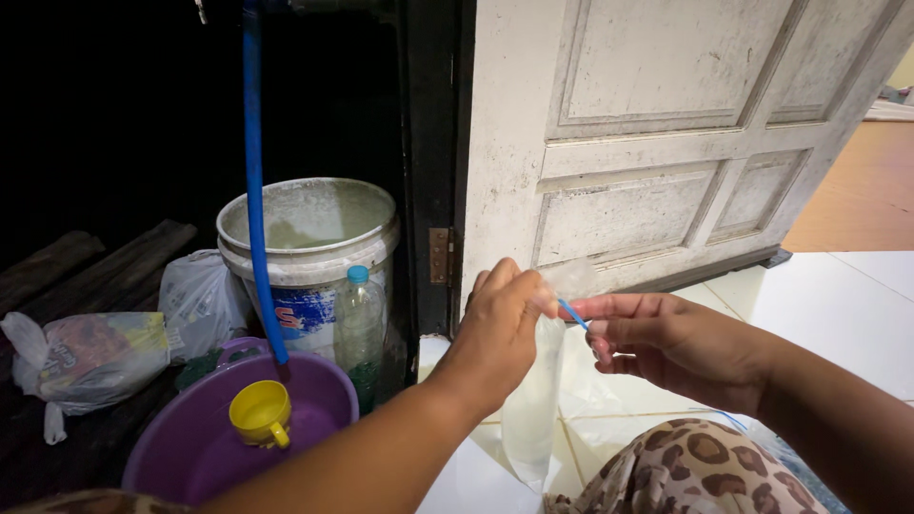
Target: The person fills clear plastic bags with water using a yellow scoop from a bucket and ties them with blue twist ties. They repeat this process for multiple bags, placing the filled ones into a metal bowl.
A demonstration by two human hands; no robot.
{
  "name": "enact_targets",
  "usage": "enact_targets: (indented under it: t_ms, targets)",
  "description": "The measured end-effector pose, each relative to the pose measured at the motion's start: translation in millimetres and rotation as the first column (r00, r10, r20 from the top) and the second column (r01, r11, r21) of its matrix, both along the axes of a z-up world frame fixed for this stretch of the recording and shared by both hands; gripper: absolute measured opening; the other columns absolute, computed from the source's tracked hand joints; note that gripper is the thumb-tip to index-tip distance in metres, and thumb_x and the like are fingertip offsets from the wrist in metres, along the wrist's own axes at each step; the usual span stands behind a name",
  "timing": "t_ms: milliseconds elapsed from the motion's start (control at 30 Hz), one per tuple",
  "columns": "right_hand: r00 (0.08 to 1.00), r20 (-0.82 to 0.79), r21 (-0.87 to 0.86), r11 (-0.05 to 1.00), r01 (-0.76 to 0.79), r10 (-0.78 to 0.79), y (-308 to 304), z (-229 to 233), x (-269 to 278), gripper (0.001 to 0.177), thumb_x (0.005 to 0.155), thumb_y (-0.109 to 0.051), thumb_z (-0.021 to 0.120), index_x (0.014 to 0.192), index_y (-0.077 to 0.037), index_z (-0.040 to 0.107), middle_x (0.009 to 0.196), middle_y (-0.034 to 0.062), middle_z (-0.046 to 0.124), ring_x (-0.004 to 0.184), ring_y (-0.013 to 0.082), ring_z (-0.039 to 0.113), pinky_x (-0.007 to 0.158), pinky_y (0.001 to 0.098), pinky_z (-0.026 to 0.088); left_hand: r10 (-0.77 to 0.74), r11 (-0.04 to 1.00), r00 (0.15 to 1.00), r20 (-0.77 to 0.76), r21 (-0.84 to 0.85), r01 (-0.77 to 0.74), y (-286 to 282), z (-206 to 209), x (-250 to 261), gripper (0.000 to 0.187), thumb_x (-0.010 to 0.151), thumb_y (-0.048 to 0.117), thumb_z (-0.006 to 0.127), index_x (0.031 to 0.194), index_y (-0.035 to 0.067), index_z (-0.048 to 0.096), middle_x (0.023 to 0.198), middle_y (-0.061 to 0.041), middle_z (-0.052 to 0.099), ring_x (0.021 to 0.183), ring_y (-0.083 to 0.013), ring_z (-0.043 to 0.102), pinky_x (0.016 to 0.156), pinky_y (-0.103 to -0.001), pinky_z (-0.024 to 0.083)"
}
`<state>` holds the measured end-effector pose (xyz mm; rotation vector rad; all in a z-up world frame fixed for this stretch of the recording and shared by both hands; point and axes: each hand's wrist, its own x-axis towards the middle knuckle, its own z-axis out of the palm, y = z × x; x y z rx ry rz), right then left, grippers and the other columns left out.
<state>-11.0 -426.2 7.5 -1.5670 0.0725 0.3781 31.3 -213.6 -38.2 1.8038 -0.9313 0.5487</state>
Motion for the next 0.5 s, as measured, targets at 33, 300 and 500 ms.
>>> enact_targets:
  t_ms: [33,300,500]
  targets:
    - [1.000,0.002,-0.008,1.000,-0.001,0.001,0,-1,0,0.025,0.094,-0.012,0.059,0.114,-0.005,0.073,0.080,0.0014,0.063,0.077,0.0138,0.059,0.082,0.0309,0.052,0.009,0.999,0.999,-0.041,-0.045,-0.011,-6,-1,3,0.019,0.100,0.012,0.050,0.092,0.006,0.066,0.098,-0.010,0.062,0.098,-0.0273,0.060,0.086,-0.038,0.049]
    - [0.996,0.000,-0.152,0.984,-0.092,0.093,9,-5,-2,0.011,0.092,-0.005,0.063,0.101,-0.002,0.068,0.075,0.0031,0.063,0.072,0.0149,0.058,0.076,0.0293,0.051,-0.049,0.992,0.801,-0.596,-0.122,-0.030,-19,-4,34,0.033,0.098,0.033,0.050,0.090,0.008,0.071,0.066,-0.004,0.055,0.063,-0.0140,0.053,0.060,-0.034,0.046]
    - [0.951,-0.138,0.878,0.478,-0.012,0.277,64,-11,-40,0.010,0.092,0.003,0.061,0.100,-0.002,0.061,0.088,0.0057,0.060,0.081,0.0161,0.053,0.081,0.0301,0.050,-0.323,0.931,0.711,-0.624,-0.072,0.359,-49,44,44,0.022,0.087,0.025,0.058,0.088,0.008,0.072,0.065,-0.002,0.060,0.048,-0.0161,0.055,0.037,-0.032,0.043]
